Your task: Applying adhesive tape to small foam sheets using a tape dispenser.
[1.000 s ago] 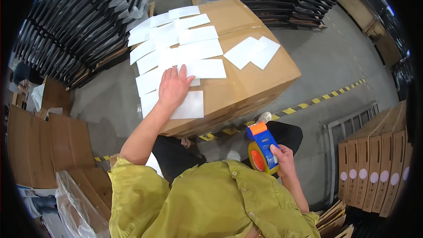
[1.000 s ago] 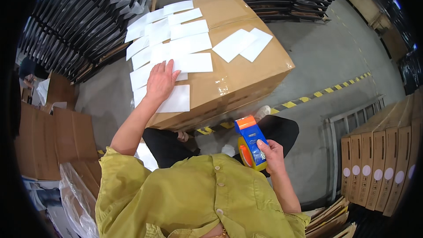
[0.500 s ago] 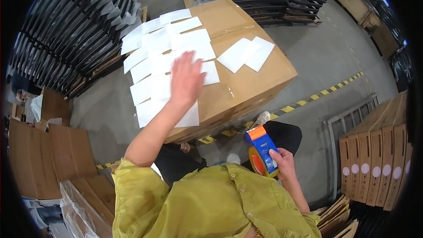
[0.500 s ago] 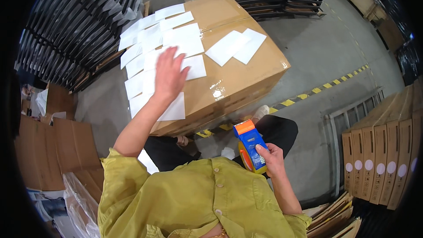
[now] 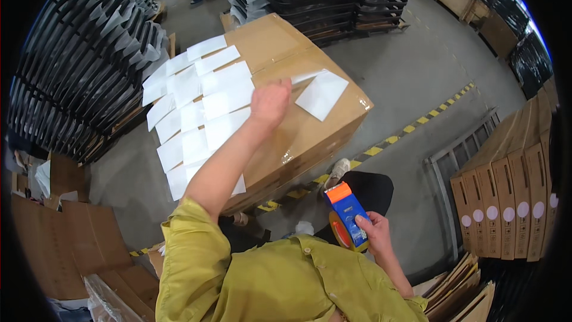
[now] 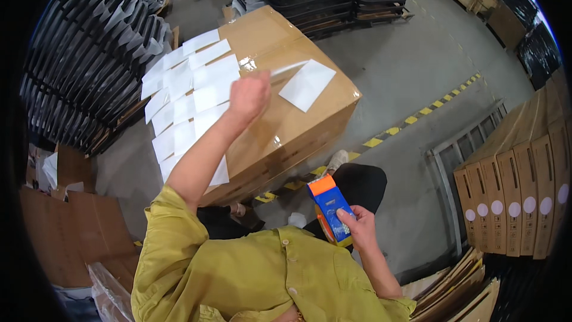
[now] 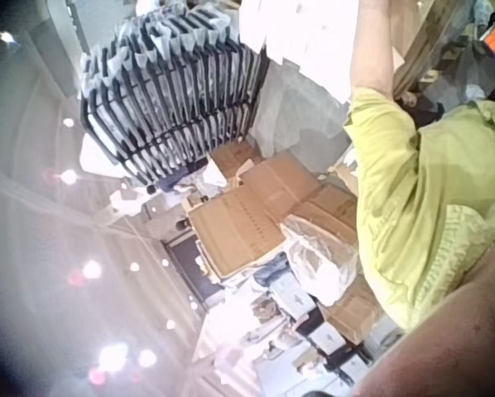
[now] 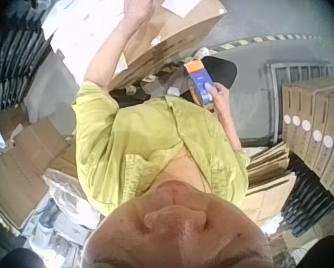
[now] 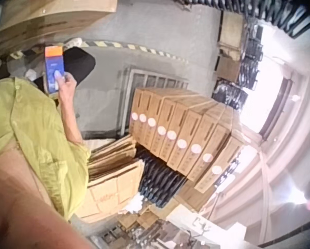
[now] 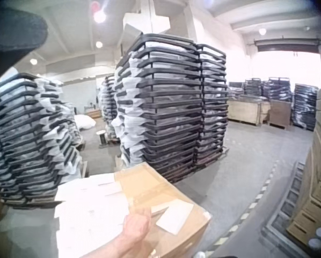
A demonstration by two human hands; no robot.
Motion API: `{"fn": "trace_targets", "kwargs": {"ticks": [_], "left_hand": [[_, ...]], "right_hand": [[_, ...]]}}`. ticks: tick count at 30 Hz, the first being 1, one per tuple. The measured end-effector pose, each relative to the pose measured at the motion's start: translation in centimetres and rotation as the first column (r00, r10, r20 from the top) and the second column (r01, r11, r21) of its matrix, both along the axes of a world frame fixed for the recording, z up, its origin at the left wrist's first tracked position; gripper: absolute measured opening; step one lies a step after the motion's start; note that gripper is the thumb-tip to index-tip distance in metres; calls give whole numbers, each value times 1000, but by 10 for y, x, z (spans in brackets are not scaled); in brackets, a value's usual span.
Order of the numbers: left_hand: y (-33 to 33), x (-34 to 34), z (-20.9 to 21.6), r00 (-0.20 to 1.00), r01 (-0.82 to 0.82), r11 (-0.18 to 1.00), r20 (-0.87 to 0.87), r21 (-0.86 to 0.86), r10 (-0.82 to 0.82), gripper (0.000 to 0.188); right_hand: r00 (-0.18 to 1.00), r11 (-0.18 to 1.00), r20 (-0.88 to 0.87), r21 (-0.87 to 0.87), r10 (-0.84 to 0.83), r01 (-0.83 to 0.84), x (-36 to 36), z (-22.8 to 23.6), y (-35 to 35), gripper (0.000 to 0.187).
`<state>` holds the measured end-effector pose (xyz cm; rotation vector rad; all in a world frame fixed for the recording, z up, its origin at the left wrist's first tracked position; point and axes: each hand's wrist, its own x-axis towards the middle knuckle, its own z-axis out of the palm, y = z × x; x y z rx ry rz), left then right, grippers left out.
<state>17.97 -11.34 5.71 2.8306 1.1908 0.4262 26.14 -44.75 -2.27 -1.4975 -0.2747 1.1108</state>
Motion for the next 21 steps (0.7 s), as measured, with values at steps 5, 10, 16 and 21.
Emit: {"fn": "trace_targets", "kwargs": {"ticks": [5,10,16,21], "left_hand": [[-31,-40,5,841,289,885,345,366,-417,27],[-23,-77,-36,859,502,855,36,126,-510,40],[-49,-72,-25,909,407,912,76,51,-410,45],[-100,-57,-12,929,333,353,368,-874,35,23]], "right_hand": [[999,996,-43,89,-25,29,8,-2,-5,21],[1000,993,8,121,6,-7,10,8,-1,21],[998,958,2,281,63,-62,2,25,-3,30],[976,937,166,295,144,-188,-1,29,-7,35]]}}
